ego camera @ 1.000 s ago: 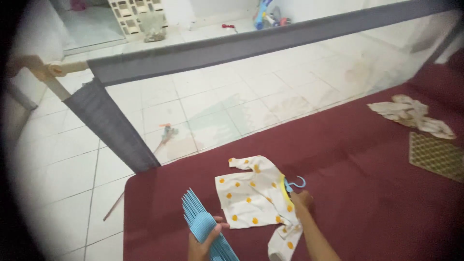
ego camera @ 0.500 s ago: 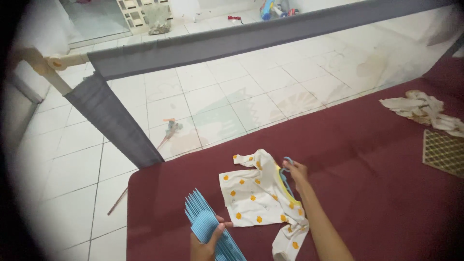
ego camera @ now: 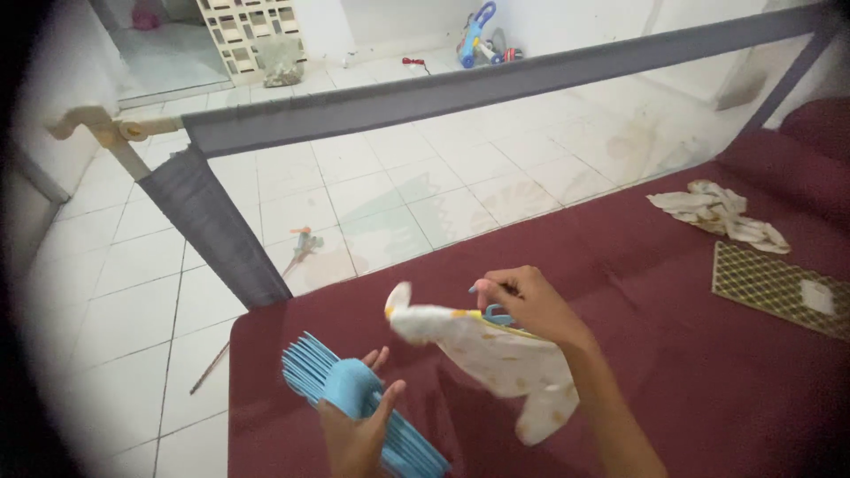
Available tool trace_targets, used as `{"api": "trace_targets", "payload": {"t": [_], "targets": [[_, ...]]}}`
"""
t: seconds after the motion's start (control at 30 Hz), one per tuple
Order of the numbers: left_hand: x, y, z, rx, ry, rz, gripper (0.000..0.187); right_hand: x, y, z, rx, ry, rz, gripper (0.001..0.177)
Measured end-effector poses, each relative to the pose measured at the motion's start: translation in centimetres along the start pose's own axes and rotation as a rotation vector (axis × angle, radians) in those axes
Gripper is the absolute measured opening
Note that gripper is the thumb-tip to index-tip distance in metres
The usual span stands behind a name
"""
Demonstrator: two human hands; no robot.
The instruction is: Hanging baby clothes onto plastic hangers on a bed and then moving them to a closet.
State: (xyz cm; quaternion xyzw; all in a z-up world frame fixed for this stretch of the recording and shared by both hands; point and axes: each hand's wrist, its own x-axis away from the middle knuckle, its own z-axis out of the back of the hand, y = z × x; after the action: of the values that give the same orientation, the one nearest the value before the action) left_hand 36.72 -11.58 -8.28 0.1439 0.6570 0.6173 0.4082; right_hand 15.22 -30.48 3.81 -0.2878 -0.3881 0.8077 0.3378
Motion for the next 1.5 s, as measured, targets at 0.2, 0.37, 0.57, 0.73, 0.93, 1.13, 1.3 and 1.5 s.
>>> {"api": "trace_targets", "payload": {"t": [0.2, 0.37, 0.57, 0.73, 0.93, 1.13, 1.3, 1.5], "targets": [[3.4, 3.6, -1.0, -0.498, -0.043, -0.217, 0.035, 6.5, -8.4, 0.7, 0.054, -0.168, 0.116, 0.042], [6.0, 7.4, -1.3, -0.362, 0.030, -0.062, 0.022, 10.7, -9.7, 1.7, 0.070, -0.144, 0.102, 0.040], [7.9, 8.3, -0.8, -0.342, 0.065, -0.073, 0.013, 14.0, -9.2, 3.7, -0.004, -0.042, -0.065, 0.036], [8.5, 7.7, 0.8, -0.360, 0.059, 0.040, 0.012, 15.4, -2.5, 7.8, -0.059, 0.100, -0.008, 0.037], [9.0, 6.6, 3.1, -0.465, 0.057, -0.199, 0.007, 16.2, 7.7, 11.4, -0.704, 0.603, 0.076, 0.015], [9.6, 8.9, 3.1, -0.090, 0.040, -0.099, 0.015, 16.5, 5.4, 10.1, -1.273, 1.006, 0.003, 0.026], [11.4, 10.0, 1.2, 0.283, -0.071, 0.278, 0.024, 16.5, -7.1, 1.6, -0.289, 0.904, -0.125, 0.025], [13.1, 9.5, -0.1, 0.551, -0.393, 0.126, 0.067, 15.9, -6.6, -8.8, 0.352, 0.708, 0.383, 0.028]]}}
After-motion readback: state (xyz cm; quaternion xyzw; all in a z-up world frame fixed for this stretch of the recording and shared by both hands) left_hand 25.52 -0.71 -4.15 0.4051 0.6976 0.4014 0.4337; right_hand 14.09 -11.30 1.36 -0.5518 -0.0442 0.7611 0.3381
